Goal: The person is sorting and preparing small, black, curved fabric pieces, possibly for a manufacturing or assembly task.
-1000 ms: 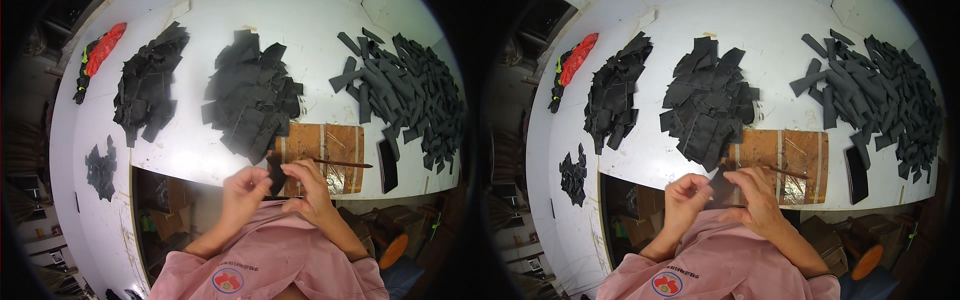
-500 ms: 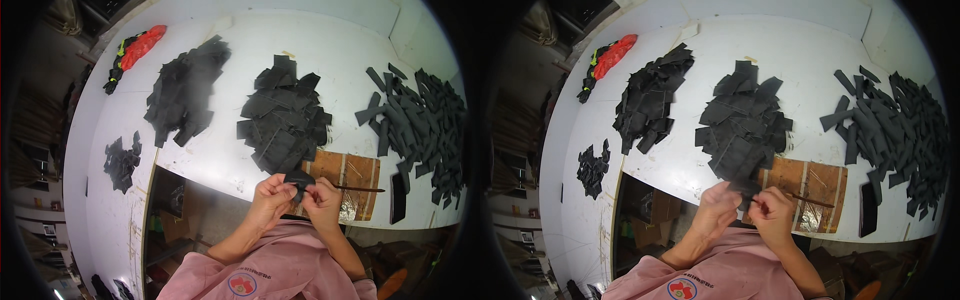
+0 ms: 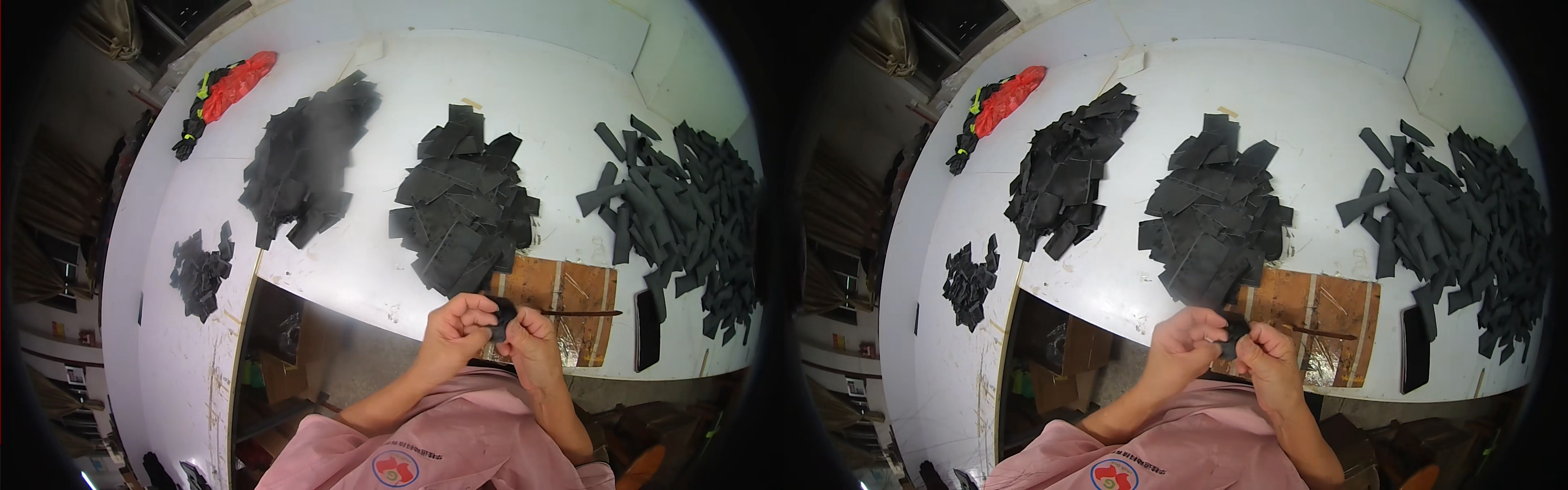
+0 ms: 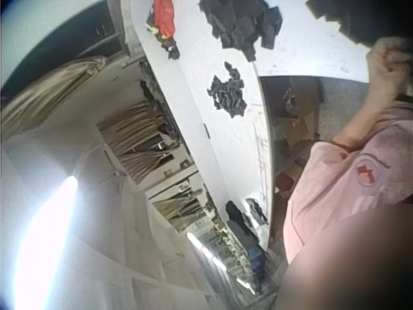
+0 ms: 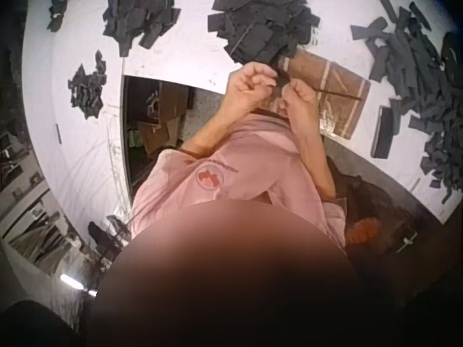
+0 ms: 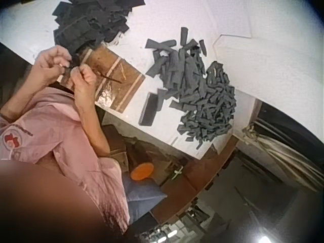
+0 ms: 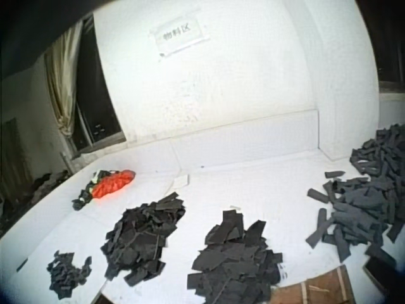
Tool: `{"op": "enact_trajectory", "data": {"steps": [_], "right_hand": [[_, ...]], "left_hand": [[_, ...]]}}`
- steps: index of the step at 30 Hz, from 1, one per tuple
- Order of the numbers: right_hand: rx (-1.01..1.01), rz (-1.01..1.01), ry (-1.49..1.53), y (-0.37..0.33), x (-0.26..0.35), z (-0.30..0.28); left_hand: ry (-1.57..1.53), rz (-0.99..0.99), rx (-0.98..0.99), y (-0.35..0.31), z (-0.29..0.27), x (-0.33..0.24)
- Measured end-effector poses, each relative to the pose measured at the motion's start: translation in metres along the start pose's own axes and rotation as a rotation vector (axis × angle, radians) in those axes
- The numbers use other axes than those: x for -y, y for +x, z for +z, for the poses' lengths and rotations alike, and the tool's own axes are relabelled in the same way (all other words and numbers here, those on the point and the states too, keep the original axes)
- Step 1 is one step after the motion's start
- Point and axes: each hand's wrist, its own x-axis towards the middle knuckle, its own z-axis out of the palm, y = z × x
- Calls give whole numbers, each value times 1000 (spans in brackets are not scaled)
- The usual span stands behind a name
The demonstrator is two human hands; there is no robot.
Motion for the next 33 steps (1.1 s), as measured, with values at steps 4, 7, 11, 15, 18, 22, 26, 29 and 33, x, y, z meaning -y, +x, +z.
{"op": "enact_trajectory", "data": {"steps": [4,7,11,15,18,22,26,29,33], "right_hand": [[90,-155,25,-10,1,4],[149,-245,-117,-19,12,3],[21,-784,-582,-25,27,-6],[-91,-868,-785,-45,44,1],[-99,-734,-706,-54,52,0],[-155,-669,-707,-60,69,-2],[14,-361,-338,-62,105,2],[-22,-358,-357,-49,127,3],[91,-37,-45,-11,92,-58]], "left_hand": [[-499,-368,406,-5,0,-24],[-863,-560,703,-11,-5,-25],[-125,-111,350,-15,24,-29],[565,640,133,-17,49,-17],[447,544,86,-19,63,-15],[-236,-44,229,-8,74,-29],[-886,-373,825,11,84,-49],[-1121,-539,711,21,92,-59],[-1011,-710,537,53,71,-6]]}}
